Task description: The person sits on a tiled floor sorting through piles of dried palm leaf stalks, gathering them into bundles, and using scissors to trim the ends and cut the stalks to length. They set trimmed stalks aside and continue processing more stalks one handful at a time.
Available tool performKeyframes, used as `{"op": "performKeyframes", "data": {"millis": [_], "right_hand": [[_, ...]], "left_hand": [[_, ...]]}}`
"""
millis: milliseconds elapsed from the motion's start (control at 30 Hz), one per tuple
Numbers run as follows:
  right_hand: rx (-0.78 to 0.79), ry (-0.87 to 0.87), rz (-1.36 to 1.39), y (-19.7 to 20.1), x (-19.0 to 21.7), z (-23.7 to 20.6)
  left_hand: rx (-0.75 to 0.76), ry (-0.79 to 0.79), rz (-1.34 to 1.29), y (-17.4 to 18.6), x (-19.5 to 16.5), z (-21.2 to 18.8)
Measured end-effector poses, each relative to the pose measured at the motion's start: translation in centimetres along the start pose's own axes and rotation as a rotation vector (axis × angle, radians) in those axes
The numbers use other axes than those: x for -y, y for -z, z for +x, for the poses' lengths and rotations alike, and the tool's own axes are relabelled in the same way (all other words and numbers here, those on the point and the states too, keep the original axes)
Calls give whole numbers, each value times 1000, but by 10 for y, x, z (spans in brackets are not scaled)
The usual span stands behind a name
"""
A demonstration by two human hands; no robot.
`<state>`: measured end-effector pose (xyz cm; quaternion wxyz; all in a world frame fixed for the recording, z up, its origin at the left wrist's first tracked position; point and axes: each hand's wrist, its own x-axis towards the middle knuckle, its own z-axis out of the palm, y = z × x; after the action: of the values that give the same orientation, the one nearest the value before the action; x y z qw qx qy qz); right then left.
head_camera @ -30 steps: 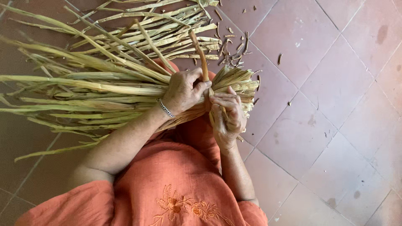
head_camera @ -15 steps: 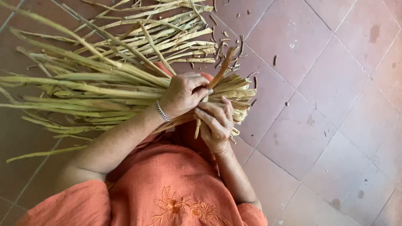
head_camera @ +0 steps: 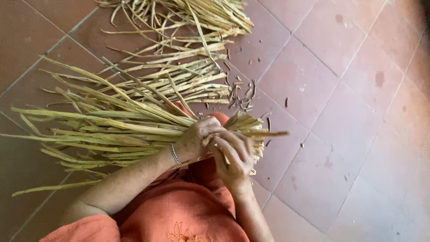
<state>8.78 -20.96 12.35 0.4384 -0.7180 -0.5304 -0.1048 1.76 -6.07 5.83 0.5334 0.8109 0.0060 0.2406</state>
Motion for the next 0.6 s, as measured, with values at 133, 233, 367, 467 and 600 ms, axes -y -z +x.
{"op": "performKeyframes", "data": {"millis": [133, 233, 367, 467, 600], "right_hand": [[-41, 0, -338, 9, 8, 14], [100, -86, -519, 23, 6, 14], [195, -122, -552, 27, 8, 6], [320, -135, -486, 23, 18, 1], [364, -28, -262, 20, 31, 7]], "left_hand": [[-61, -15, 41, -1, 15, -4], [-70, 39, 8, 0, 20, -5], [-128, 176, -119, 2, 19, 6], [-49, 518, -115, 4, 15, 12], [-106, 413, -69, 6, 11, 13]]}}
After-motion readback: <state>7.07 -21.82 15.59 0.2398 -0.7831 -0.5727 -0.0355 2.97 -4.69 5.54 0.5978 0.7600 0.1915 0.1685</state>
